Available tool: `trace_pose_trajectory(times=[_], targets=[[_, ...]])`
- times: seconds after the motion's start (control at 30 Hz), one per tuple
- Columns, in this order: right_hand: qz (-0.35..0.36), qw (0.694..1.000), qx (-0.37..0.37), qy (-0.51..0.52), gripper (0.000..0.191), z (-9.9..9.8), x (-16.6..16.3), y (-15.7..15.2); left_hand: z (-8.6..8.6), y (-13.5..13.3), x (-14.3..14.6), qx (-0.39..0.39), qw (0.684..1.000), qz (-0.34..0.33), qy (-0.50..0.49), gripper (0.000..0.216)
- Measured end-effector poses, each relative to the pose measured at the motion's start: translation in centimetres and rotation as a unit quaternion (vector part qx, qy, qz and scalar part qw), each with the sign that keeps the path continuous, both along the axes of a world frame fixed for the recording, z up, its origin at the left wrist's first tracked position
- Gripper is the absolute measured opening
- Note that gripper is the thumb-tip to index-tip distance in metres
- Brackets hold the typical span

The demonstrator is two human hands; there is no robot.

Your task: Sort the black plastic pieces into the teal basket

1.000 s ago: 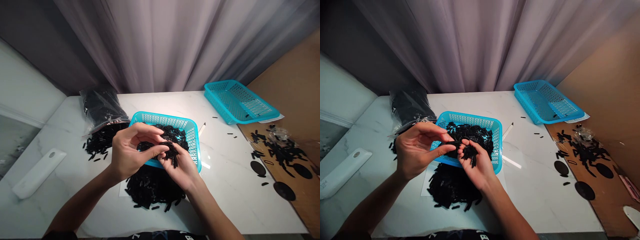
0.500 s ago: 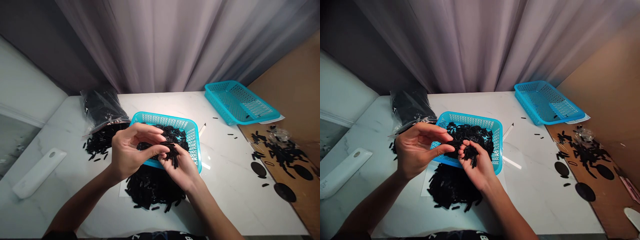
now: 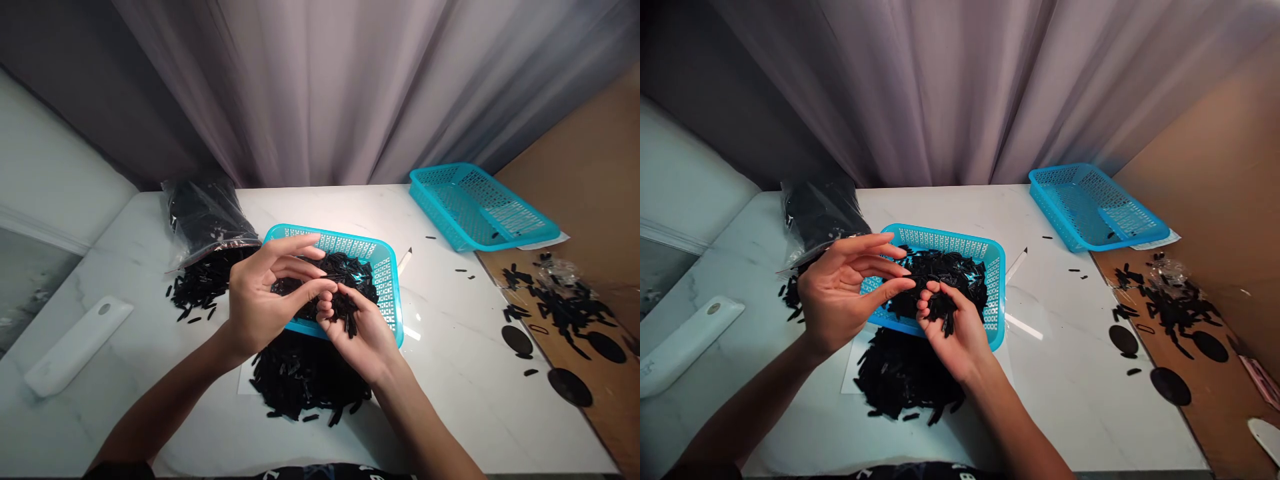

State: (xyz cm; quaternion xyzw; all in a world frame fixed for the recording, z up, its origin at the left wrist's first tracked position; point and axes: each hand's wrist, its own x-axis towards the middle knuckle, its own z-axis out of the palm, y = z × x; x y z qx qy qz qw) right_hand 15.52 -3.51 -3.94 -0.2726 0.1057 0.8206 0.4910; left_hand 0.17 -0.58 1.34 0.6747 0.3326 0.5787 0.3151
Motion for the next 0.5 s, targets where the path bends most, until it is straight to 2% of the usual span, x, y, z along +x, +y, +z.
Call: trace_pose_trajectory(times=[0.17,0.5], targets=[[0.0,1.0,0.001,-0.001,0.022,-0.07,-0.07,-0.08,0.13,-0.31,0.08,0.036,0.999,0.005,0.001,0.053],[0.003,1.0,-0.004,0.006,0.016,0.06,0.03,-0.02,0.68,-0.52,0.05,-0.019,1.0,-0.014,-0.021,0.049]])
